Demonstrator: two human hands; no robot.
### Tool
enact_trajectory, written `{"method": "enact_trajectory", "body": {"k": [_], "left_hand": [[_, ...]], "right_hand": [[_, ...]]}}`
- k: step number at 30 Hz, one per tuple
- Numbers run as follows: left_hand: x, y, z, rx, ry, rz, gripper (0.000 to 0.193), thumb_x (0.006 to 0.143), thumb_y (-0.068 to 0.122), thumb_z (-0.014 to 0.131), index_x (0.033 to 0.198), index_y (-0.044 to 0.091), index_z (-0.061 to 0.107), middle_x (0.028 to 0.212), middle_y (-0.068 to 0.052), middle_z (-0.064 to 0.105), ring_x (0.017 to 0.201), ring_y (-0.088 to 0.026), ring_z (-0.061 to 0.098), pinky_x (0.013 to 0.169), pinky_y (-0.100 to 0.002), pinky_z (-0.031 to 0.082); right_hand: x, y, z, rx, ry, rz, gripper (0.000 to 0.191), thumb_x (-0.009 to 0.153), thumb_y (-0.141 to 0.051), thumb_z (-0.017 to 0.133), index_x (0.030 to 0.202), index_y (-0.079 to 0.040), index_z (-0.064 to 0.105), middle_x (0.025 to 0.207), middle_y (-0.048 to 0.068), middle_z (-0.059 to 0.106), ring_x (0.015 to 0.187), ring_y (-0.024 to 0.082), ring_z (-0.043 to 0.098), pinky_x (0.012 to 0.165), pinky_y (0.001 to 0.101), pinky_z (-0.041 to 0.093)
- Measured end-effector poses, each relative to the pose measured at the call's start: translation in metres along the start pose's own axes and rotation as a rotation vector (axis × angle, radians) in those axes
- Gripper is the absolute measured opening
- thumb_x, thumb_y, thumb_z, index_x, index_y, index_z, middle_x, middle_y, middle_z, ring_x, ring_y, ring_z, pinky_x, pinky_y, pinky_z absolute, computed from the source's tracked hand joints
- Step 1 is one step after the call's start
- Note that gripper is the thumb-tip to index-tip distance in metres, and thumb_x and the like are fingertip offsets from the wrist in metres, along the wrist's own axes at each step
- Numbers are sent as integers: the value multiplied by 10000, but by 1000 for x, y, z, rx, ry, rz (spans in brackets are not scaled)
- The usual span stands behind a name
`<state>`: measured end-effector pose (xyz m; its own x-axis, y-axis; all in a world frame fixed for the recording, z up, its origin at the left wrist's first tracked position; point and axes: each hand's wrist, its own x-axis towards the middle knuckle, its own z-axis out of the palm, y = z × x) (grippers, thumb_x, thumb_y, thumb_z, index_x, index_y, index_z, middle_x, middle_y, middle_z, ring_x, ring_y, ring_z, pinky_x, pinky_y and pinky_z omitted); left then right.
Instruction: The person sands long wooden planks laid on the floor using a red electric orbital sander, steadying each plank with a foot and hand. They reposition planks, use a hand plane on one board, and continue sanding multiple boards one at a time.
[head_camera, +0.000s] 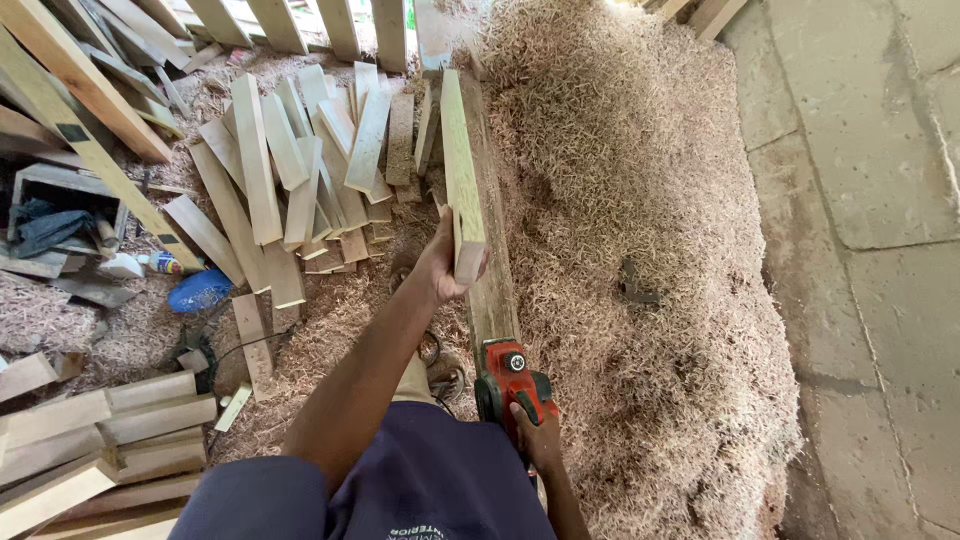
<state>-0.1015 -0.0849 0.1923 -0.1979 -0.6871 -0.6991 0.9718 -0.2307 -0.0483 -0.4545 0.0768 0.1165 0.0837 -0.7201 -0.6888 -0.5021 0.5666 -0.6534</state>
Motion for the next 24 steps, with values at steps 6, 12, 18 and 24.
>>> {"method": "enact_trajectory", "body": {"k": [6,12,18,24], "left_hand": [[13,-11,-12,271,64,174,790,884,685,576,1224,-28,601,837,-115,677,594,-224,696,495,-335,647],[19,-73,-80,1022,579,281,812,922,668,576,1266,-67,608,1140,-220,733,1000,-382,768,916,-521,619],[64,-86,-139,1276,762,505,785,897,618,610,1322,-40,553,1186,-308,665,1103,-465,660,984,-532,500],[130,-62,-127,1300,769,416,769,967,662,527,1285,-35,598,1198,-301,676,1133,-469,653,986,-547,500]], "right_hand": [[1,2,0,-2,0,-59,318,883,-347,762,765,-64,677,567,28,590,487,163,567,502,341,451],[2,9,0,1,-21,-69,300,885,-331,747,870,-34,705,646,49,628,579,176,595,578,352,481],[4,20,0,-11,4,-72,300,874,-305,752,957,-17,743,725,47,685,653,171,628,638,344,515],[4,34,-1,62,4,62,331,859,-308,766,1011,-18,720,701,68,657,593,177,613,578,356,503]]}}
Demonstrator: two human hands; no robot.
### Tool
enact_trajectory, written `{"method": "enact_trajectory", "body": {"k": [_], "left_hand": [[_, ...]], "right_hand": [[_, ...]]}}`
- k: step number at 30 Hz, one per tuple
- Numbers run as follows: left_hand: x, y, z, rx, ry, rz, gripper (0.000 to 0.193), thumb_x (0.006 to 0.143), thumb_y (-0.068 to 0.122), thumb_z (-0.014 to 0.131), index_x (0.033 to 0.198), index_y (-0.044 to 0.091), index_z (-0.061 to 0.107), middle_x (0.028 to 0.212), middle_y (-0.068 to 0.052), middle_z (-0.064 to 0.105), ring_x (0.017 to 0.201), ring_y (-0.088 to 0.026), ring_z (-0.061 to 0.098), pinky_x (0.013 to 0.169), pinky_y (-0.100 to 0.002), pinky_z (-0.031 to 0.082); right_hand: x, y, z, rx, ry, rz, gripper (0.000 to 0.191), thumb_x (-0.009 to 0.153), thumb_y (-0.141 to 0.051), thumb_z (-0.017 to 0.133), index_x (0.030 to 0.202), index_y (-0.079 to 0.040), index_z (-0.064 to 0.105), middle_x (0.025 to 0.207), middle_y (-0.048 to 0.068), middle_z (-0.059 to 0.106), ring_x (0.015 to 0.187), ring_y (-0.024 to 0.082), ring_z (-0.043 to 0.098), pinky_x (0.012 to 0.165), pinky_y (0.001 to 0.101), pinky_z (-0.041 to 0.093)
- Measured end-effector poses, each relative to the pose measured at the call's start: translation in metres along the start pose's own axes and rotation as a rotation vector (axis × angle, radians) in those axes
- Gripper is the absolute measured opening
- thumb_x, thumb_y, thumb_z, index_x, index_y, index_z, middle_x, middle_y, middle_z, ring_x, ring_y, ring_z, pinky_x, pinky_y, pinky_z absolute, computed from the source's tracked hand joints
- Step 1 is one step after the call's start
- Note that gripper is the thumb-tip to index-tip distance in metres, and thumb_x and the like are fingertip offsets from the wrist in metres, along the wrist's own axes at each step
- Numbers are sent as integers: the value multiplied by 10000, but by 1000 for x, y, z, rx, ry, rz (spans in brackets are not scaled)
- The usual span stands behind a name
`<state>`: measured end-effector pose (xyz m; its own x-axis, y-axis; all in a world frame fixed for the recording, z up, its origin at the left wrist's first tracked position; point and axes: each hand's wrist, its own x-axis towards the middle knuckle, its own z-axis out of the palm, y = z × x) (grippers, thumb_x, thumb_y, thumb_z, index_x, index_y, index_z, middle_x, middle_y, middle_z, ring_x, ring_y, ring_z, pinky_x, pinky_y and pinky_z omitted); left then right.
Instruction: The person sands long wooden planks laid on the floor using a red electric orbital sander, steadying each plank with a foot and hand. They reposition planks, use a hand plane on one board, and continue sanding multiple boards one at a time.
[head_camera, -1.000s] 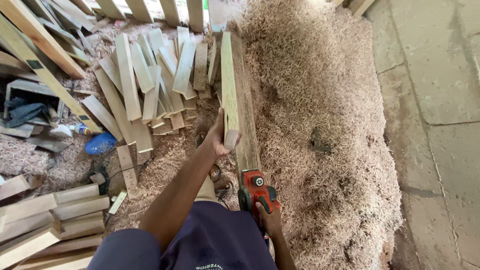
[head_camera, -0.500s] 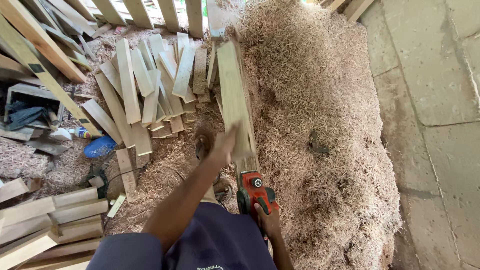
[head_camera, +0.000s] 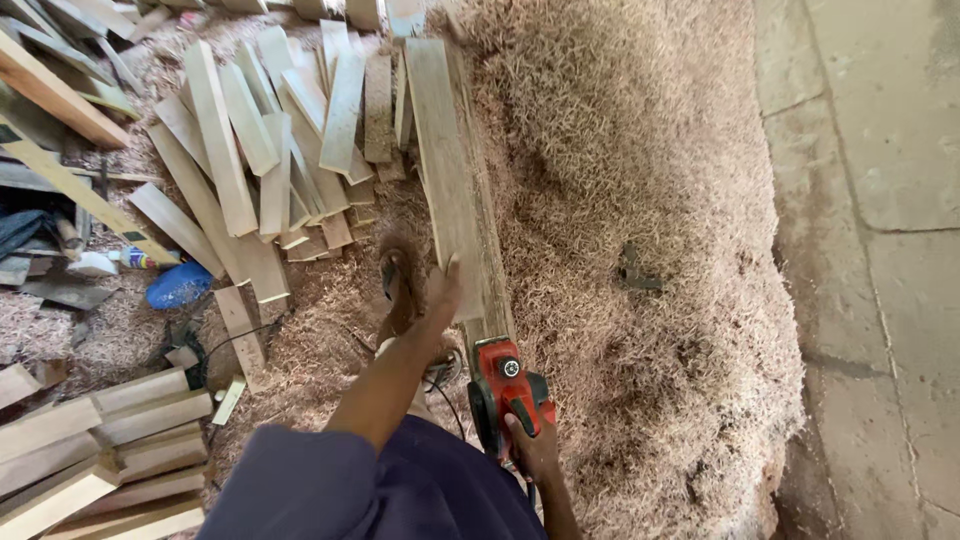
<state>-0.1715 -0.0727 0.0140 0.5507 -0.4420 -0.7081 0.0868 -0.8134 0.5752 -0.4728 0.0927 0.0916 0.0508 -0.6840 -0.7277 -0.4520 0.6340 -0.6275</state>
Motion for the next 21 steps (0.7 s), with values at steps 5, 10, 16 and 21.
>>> {"method": "enact_trajectory", "body": {"k": [5,10,16,21], "left_hand": [[12,5,0,225,-275,214,605,1109,532,344,1507,131,560,1193,-350,686,1067,-437,680,975,-494,518],[44,34,-13,414,-209,296,454,1008,160,483,1431,-2,470,1261,-322,603,917,-350,728,727,-394,610],[126,106,-37,170,55,198,402,1019,318,597,1213,-34,572,1088,-232,703,919,-338,680,798,-453,548],[165,144,-46,122,272,319,327,901,275,749,1133,47,708,1086,-171,715,948,-323,700,838,-451,555]], "right_hand": [[-3,7,0,0,13,66,430,837,-382,786,1058,-20,715,692,84,646,573,174,596,543,361,489],[-15,-7,7,-119,89,-84,501,844,-477,782,1081,-36,761,743,57,676,656,116,589,595,327,507],[-31,-53,15,-103,49,35,566,808,-543,736,1136,-83,761,585,53,600,528,152,571,509,348,451],[-12,-87,31,-118,-9,-34,512,853,-521,708,1074,-60,741,598,10,651,531,115,633,516,311,511]]}}
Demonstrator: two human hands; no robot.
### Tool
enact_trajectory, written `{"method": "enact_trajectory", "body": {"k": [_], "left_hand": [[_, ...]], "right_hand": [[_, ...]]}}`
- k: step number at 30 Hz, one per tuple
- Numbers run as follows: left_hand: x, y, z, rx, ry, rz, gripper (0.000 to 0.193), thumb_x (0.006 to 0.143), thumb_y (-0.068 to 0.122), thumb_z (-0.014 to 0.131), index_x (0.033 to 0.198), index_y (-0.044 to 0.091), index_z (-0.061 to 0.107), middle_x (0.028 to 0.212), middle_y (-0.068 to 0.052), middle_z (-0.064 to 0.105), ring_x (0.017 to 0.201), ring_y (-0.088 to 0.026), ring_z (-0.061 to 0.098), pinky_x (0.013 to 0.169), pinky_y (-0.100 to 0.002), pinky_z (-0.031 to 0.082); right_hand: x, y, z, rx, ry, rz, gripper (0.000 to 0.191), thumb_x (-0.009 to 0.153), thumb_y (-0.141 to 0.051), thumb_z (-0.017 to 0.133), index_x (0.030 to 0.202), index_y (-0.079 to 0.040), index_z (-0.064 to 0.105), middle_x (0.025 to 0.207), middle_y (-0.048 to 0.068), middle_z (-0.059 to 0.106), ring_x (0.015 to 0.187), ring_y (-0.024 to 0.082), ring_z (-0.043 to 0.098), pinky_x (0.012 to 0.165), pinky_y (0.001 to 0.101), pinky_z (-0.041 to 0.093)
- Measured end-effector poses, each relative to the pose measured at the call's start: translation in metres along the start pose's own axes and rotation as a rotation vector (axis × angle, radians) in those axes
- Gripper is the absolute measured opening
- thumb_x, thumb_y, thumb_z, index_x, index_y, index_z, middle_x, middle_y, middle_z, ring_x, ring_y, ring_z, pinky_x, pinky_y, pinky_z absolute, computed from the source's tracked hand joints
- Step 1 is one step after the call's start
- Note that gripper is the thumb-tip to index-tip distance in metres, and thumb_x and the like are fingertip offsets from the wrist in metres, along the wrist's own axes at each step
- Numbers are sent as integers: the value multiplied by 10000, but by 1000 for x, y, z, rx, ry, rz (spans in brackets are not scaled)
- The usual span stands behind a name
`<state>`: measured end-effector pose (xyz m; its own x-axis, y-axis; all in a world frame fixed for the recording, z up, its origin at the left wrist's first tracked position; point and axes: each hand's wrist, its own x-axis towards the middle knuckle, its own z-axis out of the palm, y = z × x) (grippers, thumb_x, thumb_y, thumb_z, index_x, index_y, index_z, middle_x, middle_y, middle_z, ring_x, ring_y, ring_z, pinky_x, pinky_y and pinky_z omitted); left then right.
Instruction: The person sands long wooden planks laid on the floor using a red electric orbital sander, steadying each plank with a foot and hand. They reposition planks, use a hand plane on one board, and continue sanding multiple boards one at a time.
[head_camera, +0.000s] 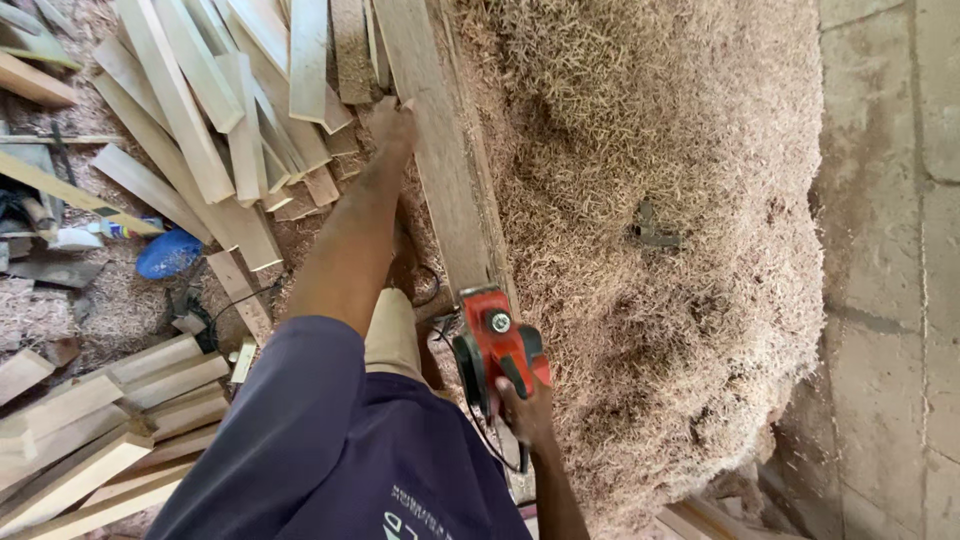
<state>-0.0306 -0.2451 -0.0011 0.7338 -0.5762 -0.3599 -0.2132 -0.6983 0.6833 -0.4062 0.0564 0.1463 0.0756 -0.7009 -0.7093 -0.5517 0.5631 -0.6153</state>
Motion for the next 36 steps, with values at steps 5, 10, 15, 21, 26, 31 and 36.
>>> {"method": "enact_trajectory", "body": {"k": [5,10,15,21,26,31,36], "left_hand": [[8,6,0,4,-114,-196,276,889,308,767,1105,137,768,979,-147,754,860,-291,747,783,-434,586],[12,0,3,41,-48,-9,244,887,246,807,951,15,765,899,-199,749,827,-341,722,746,-448,576],[20,-5,7,65,-145,-118,156,880,162,695,973,43,735,896,-163,749,810,-304,762,699,-428,620],[14,-8,-2,141,-103,10,350,899,324,807,1054,13,764,1017,-220,741,979,-367,720,914,-434,559],[8,-6,-5,-43,104,140,671,762,250,895,1277,-79,616,1241,-280,657,1158,-414,637,1010,-430,485],[15,-6,2,47,-70,-66,505,820,338,829,1222,52,721,1197,-191,719,1110,-310,700,990,-374,528],[25,-15,11,216,-88,-76,464,864,418,841,1103,24,787,1098,-204,765,1043,-347,731,949,-430,581]], "right_hand": [[36,-26,20,32,-37,-74,444,890,-438,753,1039,-21,722,644,25,669,573,115,639,539,302,524],[81,-63,28,72,-88,-103,378,890,-378,748,1015,-23,716,616,40,658,547,119,625,518,306,509],[142,-119,41,-146,-123,-134,436,893,-500,674,1106,-122,711,695,19,703,594,117,686,554,317,569],[211,-176,63,-110,-68,-418,604,915,-672,643,1064,-92,723,768,26,676,726,150,635,653,379,522],[176,-138,49,-163,-62,-478,662,929,-629,650,1326,-99,631,883,69,718,736,200,697,634,405,561],[55,-40,17,-287,-57,-609,580,1031,-483,663,1435,-69,616,1162,198,742,1009,363,712,869,444,535],[15,3,20,-151,-66,-180,600,892,-496,730,1313,-72,677,971,150,776,871,234,749,768,378,579]]}}
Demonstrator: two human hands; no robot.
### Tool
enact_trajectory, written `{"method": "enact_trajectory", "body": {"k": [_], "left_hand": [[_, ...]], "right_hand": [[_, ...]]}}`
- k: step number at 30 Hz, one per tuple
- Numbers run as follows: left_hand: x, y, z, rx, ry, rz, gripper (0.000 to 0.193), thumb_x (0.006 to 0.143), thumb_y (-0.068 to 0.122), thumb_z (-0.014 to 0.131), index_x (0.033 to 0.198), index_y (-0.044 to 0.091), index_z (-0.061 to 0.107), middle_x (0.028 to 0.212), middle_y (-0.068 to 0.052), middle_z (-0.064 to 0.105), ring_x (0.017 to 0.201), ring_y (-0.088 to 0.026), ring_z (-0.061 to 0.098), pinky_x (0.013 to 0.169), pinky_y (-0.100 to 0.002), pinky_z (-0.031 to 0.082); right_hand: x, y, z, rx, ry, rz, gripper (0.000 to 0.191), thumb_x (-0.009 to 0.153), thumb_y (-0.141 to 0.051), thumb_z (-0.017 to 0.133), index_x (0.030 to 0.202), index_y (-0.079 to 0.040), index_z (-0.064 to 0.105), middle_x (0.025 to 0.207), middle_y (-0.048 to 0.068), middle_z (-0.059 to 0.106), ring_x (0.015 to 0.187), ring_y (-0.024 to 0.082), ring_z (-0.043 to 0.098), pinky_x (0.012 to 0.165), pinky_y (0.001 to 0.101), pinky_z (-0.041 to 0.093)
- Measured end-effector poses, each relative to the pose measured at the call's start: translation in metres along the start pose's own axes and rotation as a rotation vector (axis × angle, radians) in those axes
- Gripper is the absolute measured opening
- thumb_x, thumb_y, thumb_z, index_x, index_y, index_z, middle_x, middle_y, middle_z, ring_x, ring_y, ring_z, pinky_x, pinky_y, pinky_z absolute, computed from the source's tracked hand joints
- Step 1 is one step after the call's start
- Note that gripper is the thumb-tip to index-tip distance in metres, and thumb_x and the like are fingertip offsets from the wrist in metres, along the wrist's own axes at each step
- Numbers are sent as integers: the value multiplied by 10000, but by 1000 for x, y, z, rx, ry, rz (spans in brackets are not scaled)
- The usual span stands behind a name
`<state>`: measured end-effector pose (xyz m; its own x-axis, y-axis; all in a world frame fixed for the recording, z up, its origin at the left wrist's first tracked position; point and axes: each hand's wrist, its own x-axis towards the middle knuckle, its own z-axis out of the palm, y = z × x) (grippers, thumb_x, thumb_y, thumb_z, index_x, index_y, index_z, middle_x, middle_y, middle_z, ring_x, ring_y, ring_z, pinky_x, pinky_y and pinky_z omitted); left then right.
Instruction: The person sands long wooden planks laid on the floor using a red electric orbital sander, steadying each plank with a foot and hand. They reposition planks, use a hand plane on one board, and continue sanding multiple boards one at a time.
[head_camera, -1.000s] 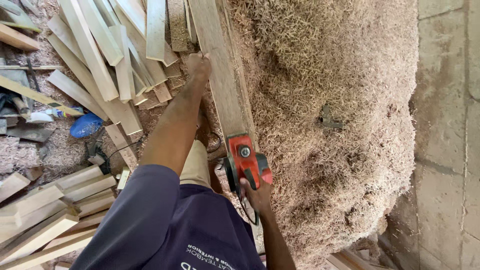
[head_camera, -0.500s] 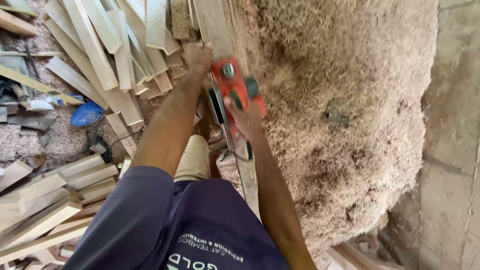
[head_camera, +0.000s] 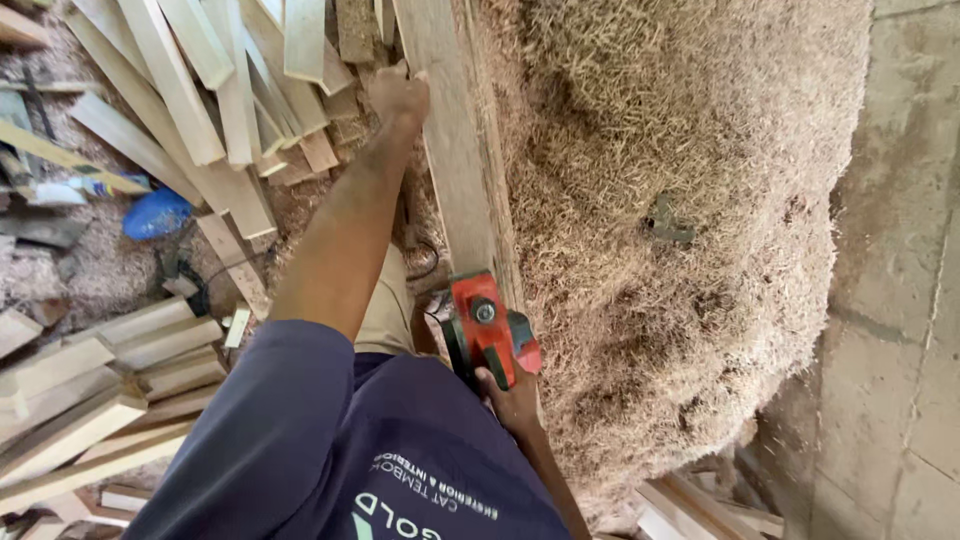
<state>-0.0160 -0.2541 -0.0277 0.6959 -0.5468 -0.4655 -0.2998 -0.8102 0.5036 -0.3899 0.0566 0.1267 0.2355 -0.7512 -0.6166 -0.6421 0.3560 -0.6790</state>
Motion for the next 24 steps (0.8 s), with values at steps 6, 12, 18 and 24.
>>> {"method": "enact_trajectory", "body": {"k": [6,12,18,24], "left_hand": [[0,-11,6,-219,8,100,395,858,374,807,1106,68,789,1033,-184,753,970,-339,737,880,-434,590],[-1,-21,2,-276,9,99,372,868,351,808,1099,63,764,1000,-177,712,914,-330,723,803,-433,594],[-10,-6,-43,49,-22,576,336,986,408,675,1095,94,722,854,-99,728,753,-240,698,670,-432,572],[-33,14,-72,432,-367,1448,571,1021,643,458,1051,99,630,761,-115,698,681,-275,670,590,-448,550]], "right_hand": [[54,-37,16,30,-2,-1,479,937,-440,751,1169,-23,712,817,96,718,747,156,689,677,343,542],[116,-96,29,70,70,115,346,880,-343,798,954,-11,733,718,19,697,676,108,667,606,322,547],[170,-139,36,135,105,15,274,906,-284,767,989,-26,726,736,4,669,647,84,605,589,305,508],[212,-167,39,205,92,47,320,914,-332,777,849,-40,661,607,-12,575,501,62,532,456,277,431]]}}
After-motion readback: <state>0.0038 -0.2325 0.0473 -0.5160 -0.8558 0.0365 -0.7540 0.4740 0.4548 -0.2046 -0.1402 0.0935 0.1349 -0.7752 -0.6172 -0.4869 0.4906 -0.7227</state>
